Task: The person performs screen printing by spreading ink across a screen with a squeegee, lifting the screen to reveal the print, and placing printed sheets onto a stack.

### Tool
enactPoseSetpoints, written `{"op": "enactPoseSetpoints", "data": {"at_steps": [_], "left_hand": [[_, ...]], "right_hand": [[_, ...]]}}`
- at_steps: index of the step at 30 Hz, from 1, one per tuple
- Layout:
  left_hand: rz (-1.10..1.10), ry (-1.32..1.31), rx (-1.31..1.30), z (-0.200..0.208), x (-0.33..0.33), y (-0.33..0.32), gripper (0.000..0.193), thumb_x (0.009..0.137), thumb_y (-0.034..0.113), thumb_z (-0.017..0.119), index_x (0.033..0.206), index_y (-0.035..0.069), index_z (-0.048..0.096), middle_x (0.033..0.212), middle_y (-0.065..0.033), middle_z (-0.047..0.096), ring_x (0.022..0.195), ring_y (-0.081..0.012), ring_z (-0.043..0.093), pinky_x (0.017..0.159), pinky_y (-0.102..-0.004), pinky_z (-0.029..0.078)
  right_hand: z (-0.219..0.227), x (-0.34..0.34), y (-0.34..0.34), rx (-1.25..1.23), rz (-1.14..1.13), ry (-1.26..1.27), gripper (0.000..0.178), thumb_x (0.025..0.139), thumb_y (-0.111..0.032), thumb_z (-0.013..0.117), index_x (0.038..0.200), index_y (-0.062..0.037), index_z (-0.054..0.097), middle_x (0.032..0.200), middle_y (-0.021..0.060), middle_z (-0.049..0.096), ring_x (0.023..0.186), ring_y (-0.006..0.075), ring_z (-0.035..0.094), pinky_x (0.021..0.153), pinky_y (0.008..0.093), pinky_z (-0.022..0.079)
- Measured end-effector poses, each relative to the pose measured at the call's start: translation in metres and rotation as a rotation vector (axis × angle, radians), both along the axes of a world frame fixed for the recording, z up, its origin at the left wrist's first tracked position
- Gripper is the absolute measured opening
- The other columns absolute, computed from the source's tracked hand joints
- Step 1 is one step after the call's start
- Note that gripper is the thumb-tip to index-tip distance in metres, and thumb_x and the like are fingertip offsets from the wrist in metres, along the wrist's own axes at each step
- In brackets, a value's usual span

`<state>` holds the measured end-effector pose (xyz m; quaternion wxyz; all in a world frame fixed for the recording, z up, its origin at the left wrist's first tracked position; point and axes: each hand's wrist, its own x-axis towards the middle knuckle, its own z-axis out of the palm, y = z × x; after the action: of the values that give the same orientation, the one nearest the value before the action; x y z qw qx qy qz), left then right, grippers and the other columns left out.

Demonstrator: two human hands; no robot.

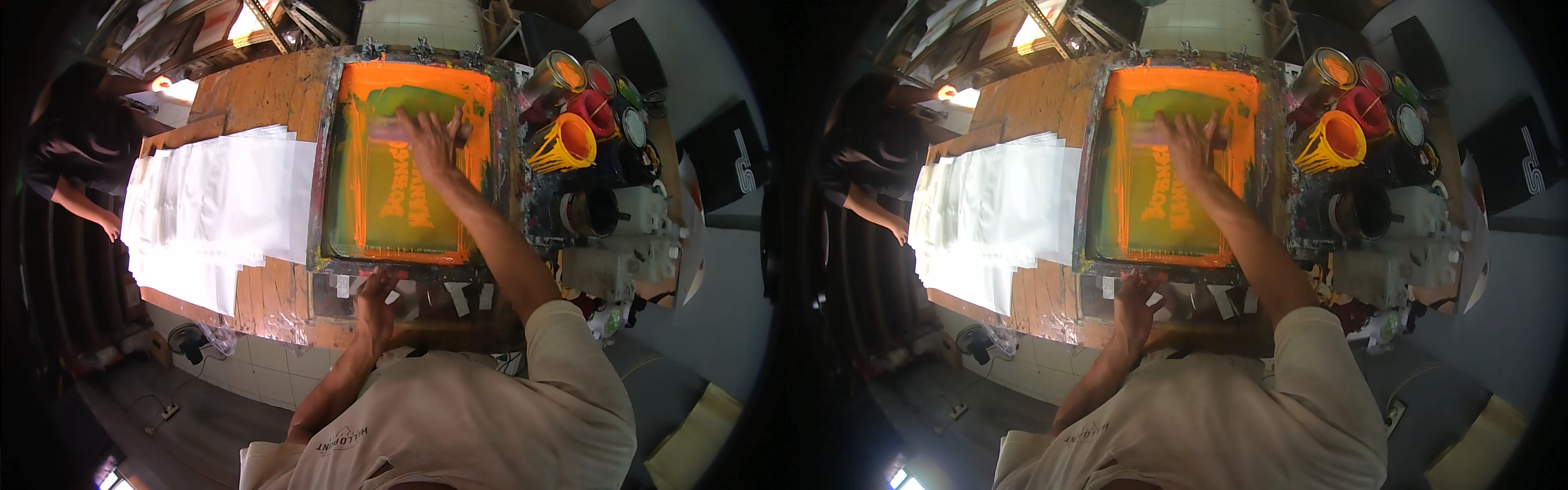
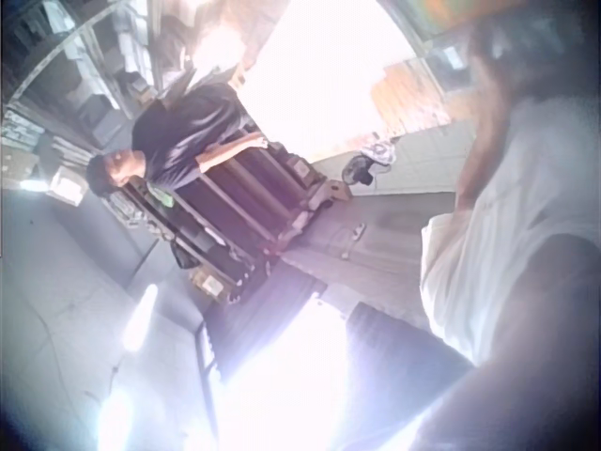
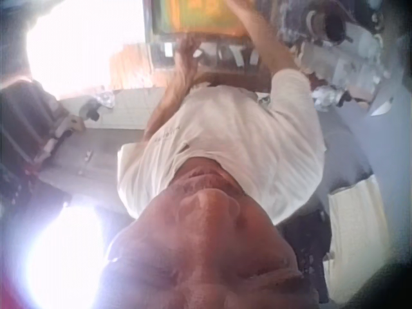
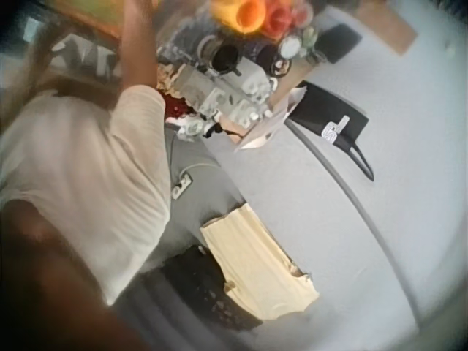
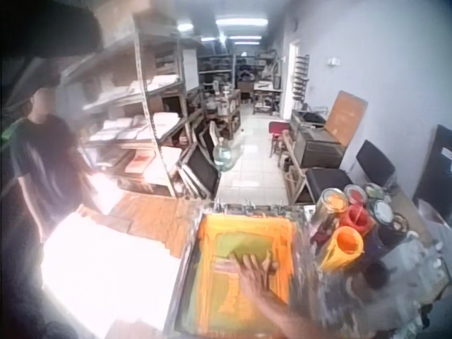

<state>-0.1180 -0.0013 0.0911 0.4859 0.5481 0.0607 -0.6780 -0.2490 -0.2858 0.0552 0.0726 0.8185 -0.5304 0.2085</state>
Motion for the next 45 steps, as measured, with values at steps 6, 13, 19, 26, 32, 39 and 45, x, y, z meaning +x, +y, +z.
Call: {"op": "enactPoseSetpoints", "data": {"at_steps": [6,13,19,26,32,39,45], "left_hand": [[0.047,-0.017,0.007,-0.009,0.001,0.007,0.022,0.101,0.037,0.057,0.103,0.016,0.057,0.110,-0.0083,0.065,0.120,-0.0260,0.060,0.097,-0.0561,0.041],[0.066,-0.015,0.017,-0.006,0.003,0.010,0.022,0.099,0.036,0.061,0.106,0.015,0.056,0.109,-0.0057,0.064,0.118,-0.0263,0.061,0.096,-0.0548,0.043],[0.025,0.000,-0.056,-0.005,0.012,0.015,0.037,0.093,0.035,0.072,0.113,0.011,0.054,0.117,-0.0081,0.062,0.116,-0.0247,0.061,0.095,-0.0450,0.043],[-0.006,-0.080,-0.149,0.007,0.018,0.011,0.026,0.095,0.031,0.070,0.108,0.013,0.058,0.109,-0.0060,0.066,0.108,-0.0238,0.065,0.094,-0.0417,0.045],[-0.011,-0.008,-0.355,0.044,0.024,-0.001,0.018,0.093,0.026,0.070,0.104,0.012,0.066,0.110,-0.0078,0.068,0.105,-0.0264,0.067,0.100,-0.0459,0.047],[0.073,0.088,-0.795,0.110,0.036,-0.051,0.025,0.094,0.022,0.062,0.107,0.002,0.067,0.115,-0.0151,0.069,0.105,-0.0334,0.067,0.102,-0.0504,0.048],[-0.348,-1.080,-0.394,0.023,0.098,-0.165,0.042,0.098,0.038,0.058,0.111,-0.001,0.065,0.120,-0.0242,0.064,0.108,-0.0363,0.064,0.096,-0.0546,0.045]], "right_hand": [[0.000,0.000,-0.071,0.089,0.045,-0.007,0.071,0.079,-0.006,0.076,0.143,-0.0206,0.050,0.105,0.0078,0.059,0.113,0.0270,0.056,0.109,0.0658,0.026],[0.000,0.009,-0.117,-0.085,0.058,-0.012,0.067,0.081,0.003,0.067,0.142,-0.0201,0.051,0.107,0.0098,0.058,0.111,0.0286,0.054,0.093,0.0514,0.035],[0.003,0.012,-0.079,0.043,0.152,0.025,0.067,0.079,0.007,0.063,0.140,-0.0199,0.052,0.106,0.0093,0.058,0.109,0.0289,0.055,0.091,0.0482,0.034],[0.056,-0.002,0.110,0.133,0.235,-0.009,0.060,0.084,-0.002,0.061,0.140,-0.0196,0.049,0.102,0.0099,0.056,0.104,0.0285,0.057,0.091,0.0544,0.036],[0.128,0.000,0.218,0.153,0.140,-0.012,0.064,0.085,-0.009,0.065,0.146,-0.0179,0.050,0.099,0.0090,0.050,0.097,0.0263,0.051,0.090,0.0511,0.033],[0.210,-0.001,0.155,-0.172,0.150,-0.081,0.052,0.091,-0.044,0.066,0.133,-0.0142,0.062,0.088,0.0108,0.052,0.083,0.0293,0.053,0.077,0.0459,0.036],[0.289,-0.002,0.071,-0.159,0.272,-0.254,0.033,0.092,-0.039,0.066,0.110,-0.0132,0.073,0.079,0.0123,0.069,0.071,0.0293,0.065,0.084,0.0471,0.042]]}}
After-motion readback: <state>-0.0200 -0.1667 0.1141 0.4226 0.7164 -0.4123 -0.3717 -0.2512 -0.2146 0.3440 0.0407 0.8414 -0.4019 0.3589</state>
